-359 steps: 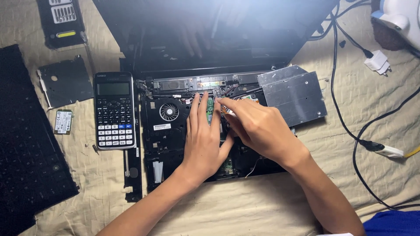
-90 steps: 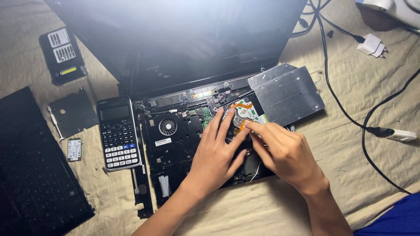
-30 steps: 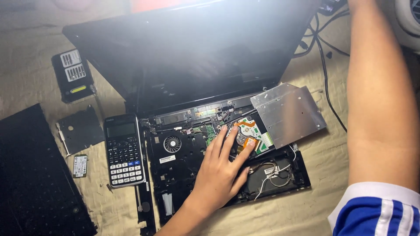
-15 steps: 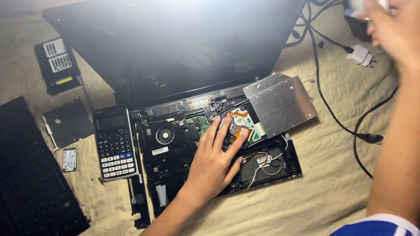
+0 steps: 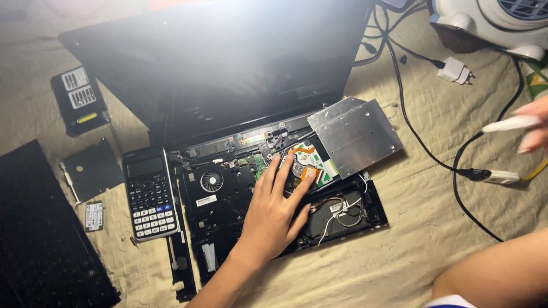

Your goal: Repairing a laptop by connecting internal ribbon cables and components using a small tool.

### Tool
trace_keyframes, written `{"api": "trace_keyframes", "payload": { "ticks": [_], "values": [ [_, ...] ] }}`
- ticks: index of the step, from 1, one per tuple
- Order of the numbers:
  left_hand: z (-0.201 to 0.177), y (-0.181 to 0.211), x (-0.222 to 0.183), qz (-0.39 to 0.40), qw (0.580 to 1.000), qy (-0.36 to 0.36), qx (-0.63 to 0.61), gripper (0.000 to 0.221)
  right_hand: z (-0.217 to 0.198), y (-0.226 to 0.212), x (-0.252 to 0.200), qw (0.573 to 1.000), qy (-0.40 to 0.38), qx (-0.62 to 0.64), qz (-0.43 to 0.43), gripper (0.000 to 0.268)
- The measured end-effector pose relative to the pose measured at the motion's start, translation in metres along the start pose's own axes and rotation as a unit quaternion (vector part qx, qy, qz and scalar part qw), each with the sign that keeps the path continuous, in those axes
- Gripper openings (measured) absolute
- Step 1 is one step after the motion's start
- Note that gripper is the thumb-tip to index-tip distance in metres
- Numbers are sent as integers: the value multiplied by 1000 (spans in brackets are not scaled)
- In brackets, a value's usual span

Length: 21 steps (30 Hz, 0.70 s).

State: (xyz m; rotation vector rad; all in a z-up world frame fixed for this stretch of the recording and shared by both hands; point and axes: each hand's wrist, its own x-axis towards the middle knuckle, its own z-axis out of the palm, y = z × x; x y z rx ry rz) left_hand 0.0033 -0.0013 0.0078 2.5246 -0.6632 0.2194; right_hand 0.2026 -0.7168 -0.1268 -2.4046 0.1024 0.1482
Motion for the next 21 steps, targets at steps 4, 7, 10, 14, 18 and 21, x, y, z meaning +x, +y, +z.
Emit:
{"api": "trace_keyframes", "payload": {
  "ticks": [4, 7, 10, 14, 18, 21],
  "values": [
    [0, 1, 0, -4, 1000, -2, -13, 59, 50, -392, -103, 998, -2, -47, -41, 17],
    [-2, 2, 1, -1, 1000, -4, -14, 58, 89, -510, -173, 977, -55, -91, -185, 19],
    [0, 1, 3, -4, 1000, -2, -11, 57, 129, -523, -175, 915, -176, -126, -342, 23],
    [1, 1, 2, -3, 999, 8, -33, 55, 174, -520, -183, 859, -299, -225, -349, 30],
    [2, 0, 1, -5, 1000, 3, -31, 57, 190, -520, -178, 861, -314, -266, -298, 34],
    [1, 0, 3, -6, 1000, 5, -30, 56, 195, -520, -176, 866, -294, -266, -306, 19]
  ]
}}
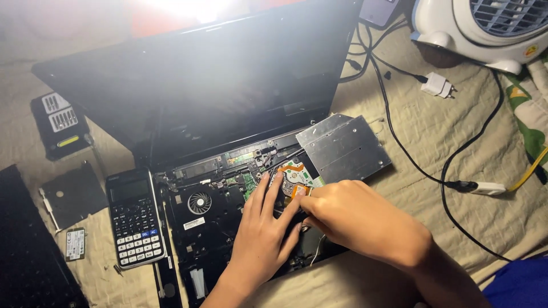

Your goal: Repairing a laptop by connecting internal ribbon cables and components using a small tool.

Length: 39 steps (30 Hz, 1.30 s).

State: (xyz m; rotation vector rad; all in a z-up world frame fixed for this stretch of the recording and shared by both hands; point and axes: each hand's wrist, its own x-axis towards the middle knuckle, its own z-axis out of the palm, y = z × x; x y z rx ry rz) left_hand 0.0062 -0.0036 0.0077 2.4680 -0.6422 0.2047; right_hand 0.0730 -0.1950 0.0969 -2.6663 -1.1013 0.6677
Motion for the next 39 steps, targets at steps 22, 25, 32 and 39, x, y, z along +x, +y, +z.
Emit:
{"api": "trace_keyframes", "payload": {
  "ticks": [22, 25, 32, 39],
  "values": [
    [-2, 0, 1, 7, 1000, 2, 5, 46, 6, -3, 11, 999, -12, -20, 36, 9],
    [-3, 1, 1, 6, 1000, 0, 5, 46, 11, -2, 13, 999, -5, -28, 34, 8],
    [-3, 1, 2, 6, 1000, 6, 1, 41, 11, -2, 13, 998, -25, -32, 41, 11],
    [-2, 1, 1, 4, 1000, -4, 0, 40, 8, -6, 14, 999, -27, -21, 30, 18]
  ]
}}
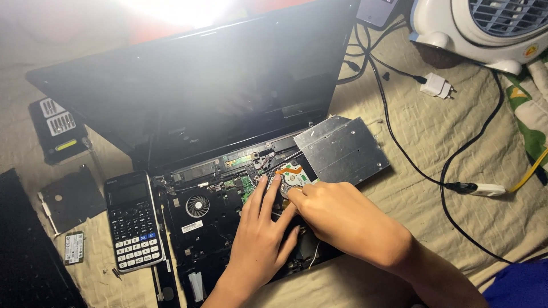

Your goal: Repairing a laptop by connecting internal ribbon cables and components using a small tool.

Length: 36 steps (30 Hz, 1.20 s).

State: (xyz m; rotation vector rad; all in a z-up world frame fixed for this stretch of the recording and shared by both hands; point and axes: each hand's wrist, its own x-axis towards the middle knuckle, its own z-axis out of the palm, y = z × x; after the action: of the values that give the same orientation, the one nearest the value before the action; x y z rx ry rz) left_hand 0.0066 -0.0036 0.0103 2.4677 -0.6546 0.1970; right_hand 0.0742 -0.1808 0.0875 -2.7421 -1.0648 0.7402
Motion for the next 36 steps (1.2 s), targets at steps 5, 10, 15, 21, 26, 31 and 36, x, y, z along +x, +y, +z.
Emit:
{"api": "trace_keyframes", "payload": {
  "ticks": [5, 10, 15, 21, 26, 31, 36],
  "values": [
    [-1, 1, 1, -1, 1000, 4, -11, 39, 4, 1, 1, 999, 37, -18, -17, 15],
    [0, 0, 1, 2, 1000, 7, -7, 39, 11, 2, 6, 999, 39, -24, -16, 18],
    [1, 0, 1, 4, 1000, 10, -5, 38, 13, 1, 7, 997, 66, -35, -23, 24],
    [1, 0, 1, 5, 1000, 6, 1, 40, 16, -1, 8, 998, 59, -36, 6, 30],
    [0, 1, 1, 2, 1000, 8, -13, 36, 15, -5, 7, 997, 62, -50, 3, 29],
    [0, -1, 0, 5, 1000, 7, 10, 45, 15, -2, 10, 993, 89, -68, -36, 26],
    [5, 0, 2, 4, 1000, 9, 20, 43, 11, 9, 9, 991, 107, -40, -70, 30]
  ]
}}
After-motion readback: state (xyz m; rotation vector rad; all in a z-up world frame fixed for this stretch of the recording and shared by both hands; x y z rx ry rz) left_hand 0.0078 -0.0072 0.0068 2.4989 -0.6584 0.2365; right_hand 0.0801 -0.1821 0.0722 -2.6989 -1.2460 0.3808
